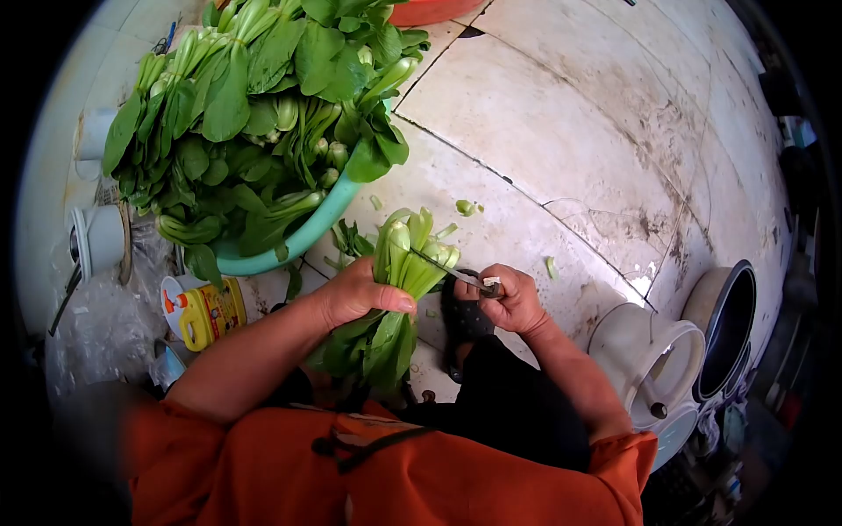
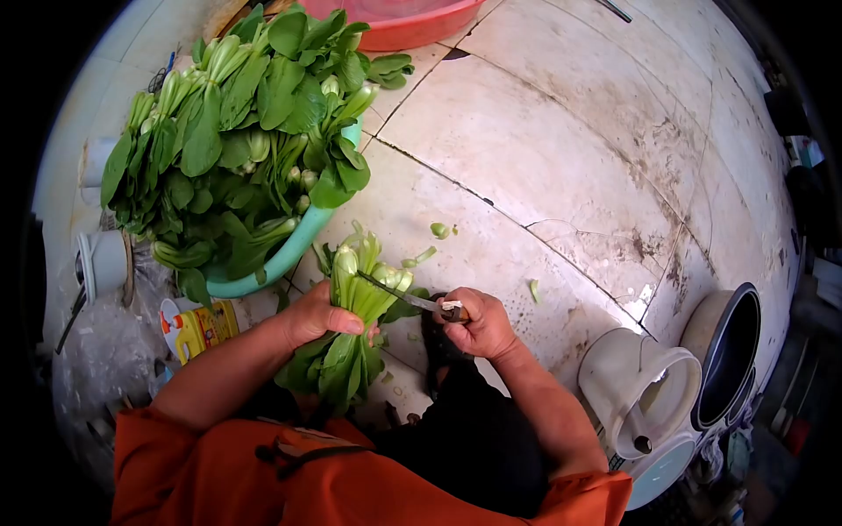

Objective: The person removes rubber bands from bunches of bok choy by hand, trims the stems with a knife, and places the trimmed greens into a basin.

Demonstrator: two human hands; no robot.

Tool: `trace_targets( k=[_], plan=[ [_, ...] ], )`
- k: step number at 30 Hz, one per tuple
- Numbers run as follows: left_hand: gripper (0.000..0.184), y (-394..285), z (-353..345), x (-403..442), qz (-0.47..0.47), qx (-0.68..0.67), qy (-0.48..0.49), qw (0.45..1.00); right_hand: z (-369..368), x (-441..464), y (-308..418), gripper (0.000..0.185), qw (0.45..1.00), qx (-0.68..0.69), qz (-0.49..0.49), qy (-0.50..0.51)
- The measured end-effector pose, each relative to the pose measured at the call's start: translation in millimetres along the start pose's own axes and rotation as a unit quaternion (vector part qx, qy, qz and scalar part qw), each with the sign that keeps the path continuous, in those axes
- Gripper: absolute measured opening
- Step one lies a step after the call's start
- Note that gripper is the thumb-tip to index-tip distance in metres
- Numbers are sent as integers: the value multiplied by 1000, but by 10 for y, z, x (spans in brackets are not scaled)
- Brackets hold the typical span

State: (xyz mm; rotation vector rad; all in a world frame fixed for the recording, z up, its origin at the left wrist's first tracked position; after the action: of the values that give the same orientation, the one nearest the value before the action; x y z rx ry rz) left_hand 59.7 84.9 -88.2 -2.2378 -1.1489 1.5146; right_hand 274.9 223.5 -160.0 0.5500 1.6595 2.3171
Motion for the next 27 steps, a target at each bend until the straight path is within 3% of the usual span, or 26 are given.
trace_targets(
  k=[5,11,19,22,23,25,26,27],
  plan=[
    [60,-3,-129,22,9,58,8,998,-88,249,189,17,1000,5,29,1],
    [60,-71,-194,-21,-10,-3,61,998,-61,362,265,20,997,-28,70,-17],
    [70,-204,-131,-105,-83,-18,170,982,-37,-188,-328,20,998,-46,16,-37],
    [61,-339,-75,-136,-68,-8,103,992,-21,-349,-276,17,994,13,-76,-73],
    [61,-360,-96,-151,-68,-7,102,992,-2,-331,-260,17,994,14,-75,-73],
    [54,-415,-136,-152,-46,34,10,998,87,-149,-145,17,992,-38,-62,-106],
    [51,-385,-135,-143,-9,16,-18,1000,124,-33,-43,20,993,-62,10,-99],
    [51,-339,-142,-112,-8,16,-18,1000,120,43,34,20,993,-61,9,-98]
  ],
)
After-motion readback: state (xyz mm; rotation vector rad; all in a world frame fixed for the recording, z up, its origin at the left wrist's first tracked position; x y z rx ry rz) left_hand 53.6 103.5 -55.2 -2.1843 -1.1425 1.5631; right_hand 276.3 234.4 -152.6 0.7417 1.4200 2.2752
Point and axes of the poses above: each hand's wrist, its own x-axis towards the middle knuckle, its own z-axis out of the back of the hand, y = z × x, the point moved 2 cm from there along x, towards the middle knuckle, and after that the axes turned 7 degrees about z, right-handed, at the moved point
